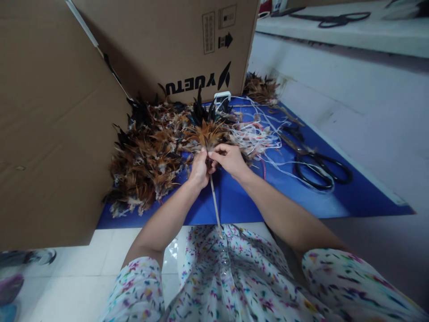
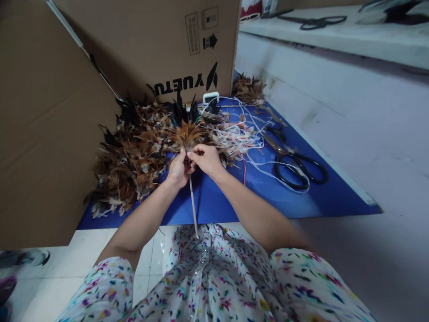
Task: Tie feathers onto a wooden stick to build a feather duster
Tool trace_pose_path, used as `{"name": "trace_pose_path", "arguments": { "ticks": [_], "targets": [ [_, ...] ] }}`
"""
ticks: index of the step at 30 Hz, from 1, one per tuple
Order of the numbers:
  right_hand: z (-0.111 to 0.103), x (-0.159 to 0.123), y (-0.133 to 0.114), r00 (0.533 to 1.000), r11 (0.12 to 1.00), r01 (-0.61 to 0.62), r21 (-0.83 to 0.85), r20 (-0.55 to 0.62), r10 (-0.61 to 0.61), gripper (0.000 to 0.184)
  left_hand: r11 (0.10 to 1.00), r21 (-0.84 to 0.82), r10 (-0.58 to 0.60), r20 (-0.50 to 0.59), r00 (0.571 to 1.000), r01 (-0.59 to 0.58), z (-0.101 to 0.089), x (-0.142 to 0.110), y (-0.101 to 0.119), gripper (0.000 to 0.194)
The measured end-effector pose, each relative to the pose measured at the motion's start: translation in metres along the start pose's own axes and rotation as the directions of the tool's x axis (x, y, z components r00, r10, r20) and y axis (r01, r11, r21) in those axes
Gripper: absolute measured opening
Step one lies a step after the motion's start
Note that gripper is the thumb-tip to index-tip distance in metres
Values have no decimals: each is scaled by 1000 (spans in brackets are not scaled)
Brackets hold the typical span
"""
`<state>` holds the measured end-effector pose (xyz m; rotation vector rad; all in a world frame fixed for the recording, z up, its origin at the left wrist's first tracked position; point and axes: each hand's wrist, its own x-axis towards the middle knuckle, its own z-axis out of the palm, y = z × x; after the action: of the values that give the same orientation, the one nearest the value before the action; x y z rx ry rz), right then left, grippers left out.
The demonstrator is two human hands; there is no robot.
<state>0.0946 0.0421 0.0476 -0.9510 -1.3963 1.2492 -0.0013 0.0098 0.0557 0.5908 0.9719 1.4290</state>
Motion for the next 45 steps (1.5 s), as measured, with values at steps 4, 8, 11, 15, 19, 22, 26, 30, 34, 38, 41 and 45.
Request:
{"name": "trace_pose_path", "arguments": {
  "ticks": [4,8,11,15,19,22,26,30,34,38,41,45],
  "targets": [
    [0,1,2,999,999,31,-34,-30,-32,17,1000,-18,-1,22,1000,1,2,-4,0,34],
    [0,1,4,997,997,55,-55,-52,-58,14,1000,-19,23,30,999,-22,3,-6,0,23],
    [0,1,5,997,997,48,-52,-55,-51,14,999,-9,32,31,999,-32,3,-5,-2,25],
    [-3,1,8,998,996,34,-81,-46,-38,16,999,6,32,22,999,-32,3,-2,-3,24],
    [-5,1,8,999,987,40,-155,-29,-45,15,999,22,27,-12,1000,-27,3,-1,-5,25],
    [-5,0,6,997,968,63,-243,-29,-73,13,998,35,60,-11,998,-60,1,1,-7,24],
    [-5,1,5,995,945,80,-318,-37,-97,9,995,50,85,-8,996,-84,-1,3,-10,25],
    [-5,1,8,996,962,69,-264,-32,-81,10,995,63,76,-28,997,-74,1,1,-8,26],
    [-6,2,10,993,954,86,-288,-52,-105,10,995,79,65,-25,998,-63,4,-1,-6,27],
    [-7,2,10,991,946,96,-309,-61,-120,8,994,81,71,-2,997,-71,4,-2,-7,24],
    [-8,0,10,995,959,69,-276,-52,-87,8,995,74,73,14,997,-74,2,-2,-9,24],
    [-9,-2,8,996,966,59,-250,-54,-75,12,995,81,58,1,998,-58,1,-1,-10,26]
  ]
}}
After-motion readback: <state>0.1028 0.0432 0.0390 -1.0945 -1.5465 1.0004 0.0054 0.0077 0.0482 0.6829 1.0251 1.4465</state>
